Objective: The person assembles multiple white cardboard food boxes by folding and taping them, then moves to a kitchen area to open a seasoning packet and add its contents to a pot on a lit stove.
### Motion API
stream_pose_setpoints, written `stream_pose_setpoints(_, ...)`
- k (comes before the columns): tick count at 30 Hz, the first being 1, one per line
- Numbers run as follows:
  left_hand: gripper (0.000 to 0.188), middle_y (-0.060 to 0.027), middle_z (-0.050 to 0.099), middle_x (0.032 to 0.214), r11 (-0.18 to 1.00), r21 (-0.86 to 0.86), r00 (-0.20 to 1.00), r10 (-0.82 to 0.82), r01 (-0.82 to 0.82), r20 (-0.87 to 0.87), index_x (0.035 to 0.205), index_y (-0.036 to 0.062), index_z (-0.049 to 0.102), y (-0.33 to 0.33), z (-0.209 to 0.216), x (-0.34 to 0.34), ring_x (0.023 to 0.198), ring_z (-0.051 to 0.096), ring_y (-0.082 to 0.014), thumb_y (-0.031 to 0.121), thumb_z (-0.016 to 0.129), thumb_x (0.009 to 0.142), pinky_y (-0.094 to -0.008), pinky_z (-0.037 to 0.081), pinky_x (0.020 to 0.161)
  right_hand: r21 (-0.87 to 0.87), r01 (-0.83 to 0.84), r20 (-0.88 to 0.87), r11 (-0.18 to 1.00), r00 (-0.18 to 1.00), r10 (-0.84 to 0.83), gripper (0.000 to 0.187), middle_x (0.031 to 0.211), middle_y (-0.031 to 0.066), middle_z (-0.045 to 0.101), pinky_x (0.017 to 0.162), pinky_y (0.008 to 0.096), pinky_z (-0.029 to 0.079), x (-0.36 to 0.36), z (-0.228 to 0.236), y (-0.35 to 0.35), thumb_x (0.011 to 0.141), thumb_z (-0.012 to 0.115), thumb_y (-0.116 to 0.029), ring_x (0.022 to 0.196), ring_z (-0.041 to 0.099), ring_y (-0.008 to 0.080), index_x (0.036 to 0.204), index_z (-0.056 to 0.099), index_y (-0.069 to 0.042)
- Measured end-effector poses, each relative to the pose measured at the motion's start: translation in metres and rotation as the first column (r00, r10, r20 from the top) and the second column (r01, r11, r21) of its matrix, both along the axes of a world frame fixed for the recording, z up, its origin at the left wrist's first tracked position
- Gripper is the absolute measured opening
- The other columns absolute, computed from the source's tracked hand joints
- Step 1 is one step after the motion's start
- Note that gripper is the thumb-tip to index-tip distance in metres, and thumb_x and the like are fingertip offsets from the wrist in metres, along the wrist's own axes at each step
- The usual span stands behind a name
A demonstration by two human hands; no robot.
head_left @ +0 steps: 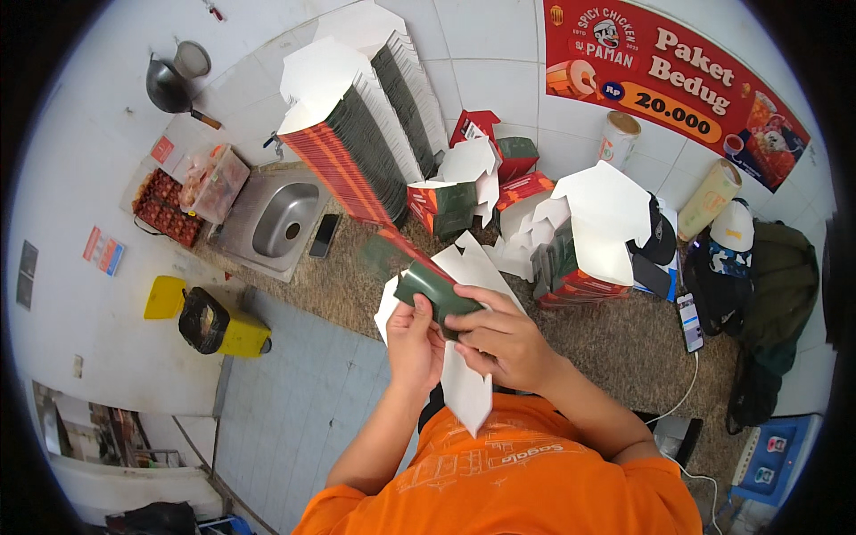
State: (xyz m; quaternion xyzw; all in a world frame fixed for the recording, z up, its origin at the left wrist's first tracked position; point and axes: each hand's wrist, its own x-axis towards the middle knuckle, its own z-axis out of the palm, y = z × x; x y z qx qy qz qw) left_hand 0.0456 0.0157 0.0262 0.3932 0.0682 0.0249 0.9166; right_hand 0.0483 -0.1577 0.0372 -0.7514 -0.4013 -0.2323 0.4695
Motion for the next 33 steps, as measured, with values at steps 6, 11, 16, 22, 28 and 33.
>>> stream_pose_setpoints(6, 0.019, -0.0053, 0.075, 0.1, 0.985, 0.136, 0.992, -0.112, 0.105, 0.051, 0.117, -0.0005, 0.066, -0.009, -0.005, -0.017, 0.086, 0.071, -0.0138, 0.014, 0.062, 0.105, -0.0294, 0.059, 0.081, -0.005, 0.153, -0.034, 0.988, 0.988, -0.153, 0.03, 0.118, 0.0176, 0.058, 0.099, 0.0442, 0.051, -0.003, -0.016, 0.004, 0.078, 0.083, -0.006, 0.122, 0.059, 0.0403, 0.103, 0.067, -0.003)
stream_pose_setpoints(11, 0.021, -0.0035, 0.074, 0.098, 0.517, 0.743, 0.864, -0.475, 0.425, -0.163, 0.121, 0.0, 0.068, 0.021, -0.005, -0.025, 0.086, 0.065, -0.0084, 0.002, 0.064, 0.1, -0.0263, 0.052, 0.081, 0.049, 0.061, -0.233, 0.997, 0.971, -0.048, 0.062, 0.135, 0.0215, 0.054, 0.11, 0.048, 0.041, 0.001, -0.01, -0.026, 0.09, 0.079, -0.024, 0.136, 0.046, 0.0431, 0.137, 0.043, -0.004)
stream_pose_setpoints(16, 0.017, -0.0023, 0.073, 0.087, 0.422, 0.78, 0.866, -0.406, 0.462, -0.293, 0.112, -0.0016, 0.069, 0.027, 0.003, -0.053, 0.083, 0.063, -0.0056, -0.001, 0.072, 0.095, -0.0236, 0.05, 0.073, -0.128, -0.272, -0.509, 0.954, 0.843, 0.172, 0.029, 0.125, 0.0195, 0.058, 0.103, 0.0455, 0.043, -0.011, -0.033, -0.039, 0.101, 0.064, -0.023, 0.125, 0.054, 0.0407, 0.118, 0.049, -0.004)
stream_pose_setpoints(22, 0.013, -0.0082, 0.077, 0.091, 0.401, 0.812, 0.893, -0.336, 0.424, -0.3, 0.106, -0.0052, 0.074, 0.025, -0.023, -0.081, 0.083, 0.067, -0.0081, -0.001, 0.075, 0.093, -0.0249, 0.052, 0.074, -0.224, -0.243, -0.517, 0.944, 0.85, 0.096, 0.025, 0.103, 0.0191, 0.061, 0.086, 0.0442, 0.048, -0.024, -0.06, -0.04, 0.102, 0.062, -0.023, 0.098, 0.062, 0.0373, 0.114, 0.052, -0.003)
stream_pose_setpoints(28, 0.017, -0.0106, 0.078, 0.094, 0.457, 0.78, 0.898, -0.315, 0.427, -0.307, 0.108, -0.0063, 0.074, 0.021, -0.025, -0.096, 0.084, 0.068, -0.01, -0.002, 0.076, 0.092, -0.0269, 0.053, 0.079, 0.074, -0.428, -0.868, 0.901, 0.418, 0.27, 0.018, 0.097, 0.0126, 0.067, 0.078, 0.0415, 0.05, -0.038, -0.058, -0.037, 0.103, 0.061, -0.022, 0.086, 0.066, 0.03, 0.112, 0.057, -0.007)
stream_pose_setpoints(33, 0.014, -0.006, 0.076, 0.087, 0.275, 0.929, 0.934, -0.322, 0.247, -0.154, 0.099, 0.0041, 0.08, 0.018, -0.011, -0.096, 0.078, 0.065, -0.011, 0.002, 0.081, 0.086, -0.029, 0.046, 0.077, 0.002, -0.374, -0.704, 0.927, 0.658, 0.267, 0.016, 0.102, 0.0133, 0.067, 0.085, 0.0402, 0.051, -0.032, -0.071, -0.043, 0.102, 0.061, -0.021, 0.094, 0.067, 0.0312, 0.11, 0.061, -0.007)
